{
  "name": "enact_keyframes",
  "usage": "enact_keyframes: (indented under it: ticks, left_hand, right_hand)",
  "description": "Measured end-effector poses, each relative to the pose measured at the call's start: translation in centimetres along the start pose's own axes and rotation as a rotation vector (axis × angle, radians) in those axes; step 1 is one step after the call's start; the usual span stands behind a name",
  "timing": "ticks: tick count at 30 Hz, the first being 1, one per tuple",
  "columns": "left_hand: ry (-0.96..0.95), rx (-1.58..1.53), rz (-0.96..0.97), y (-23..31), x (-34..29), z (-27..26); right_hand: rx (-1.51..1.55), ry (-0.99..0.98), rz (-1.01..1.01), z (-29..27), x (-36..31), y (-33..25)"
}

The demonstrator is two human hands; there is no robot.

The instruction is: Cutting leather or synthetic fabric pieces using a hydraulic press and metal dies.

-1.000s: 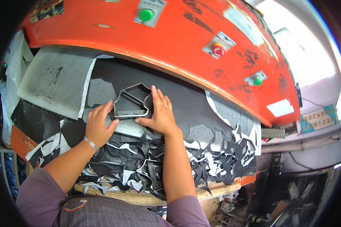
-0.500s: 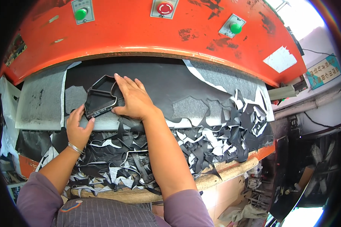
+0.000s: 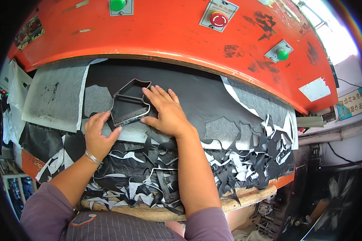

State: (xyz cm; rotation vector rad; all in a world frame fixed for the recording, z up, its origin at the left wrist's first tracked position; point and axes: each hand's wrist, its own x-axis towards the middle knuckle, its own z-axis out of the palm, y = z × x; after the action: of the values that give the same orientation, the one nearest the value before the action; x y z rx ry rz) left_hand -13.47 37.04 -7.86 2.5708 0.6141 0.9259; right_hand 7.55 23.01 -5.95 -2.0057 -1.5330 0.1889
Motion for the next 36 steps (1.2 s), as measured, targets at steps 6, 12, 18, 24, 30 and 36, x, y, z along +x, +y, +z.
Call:
enact_keyframes:
  ticks: [6, 12, 18, 24, 30, 36]
  left_hand:
    - [-0.069, 0.013, -0.022, 0.4, 0.6, -0.2]
    - [-0.084, 0.028, -0.046, 0.8, 0.5, 1.2]
    - [-0.021, -0.064, -0.077, 0.7, 0.3, 1.6]
    - [-0.05, 0.008, -0.061, -0.5, -0.8, 0.0]
    - [-0.093, -0.099, -0.092, -1.6, -1.7, -1.5]
    - [-0.109, -0.239, -0.091, -2.5, -3.2, -2.8]
  right_hand:
    - [0.019, 0.024, 0.005, 0.0, -0.1, 0.3]
    - [0.056, 0.031, -0.033, -0.6, -0.3, 2.0]
    - [0.039, 0.038, -0.096, -1.4, -0.2, 2.3]
    - [-0.05, 0.266, -0.287, -2.2, 2.4, -2.5]
    - [-0.555, -0.507, -0.484, 0.8, 9.8, -9.3]
    - [-0.428, -0.175, -0.14, -0.8, 7.7, -5.5]
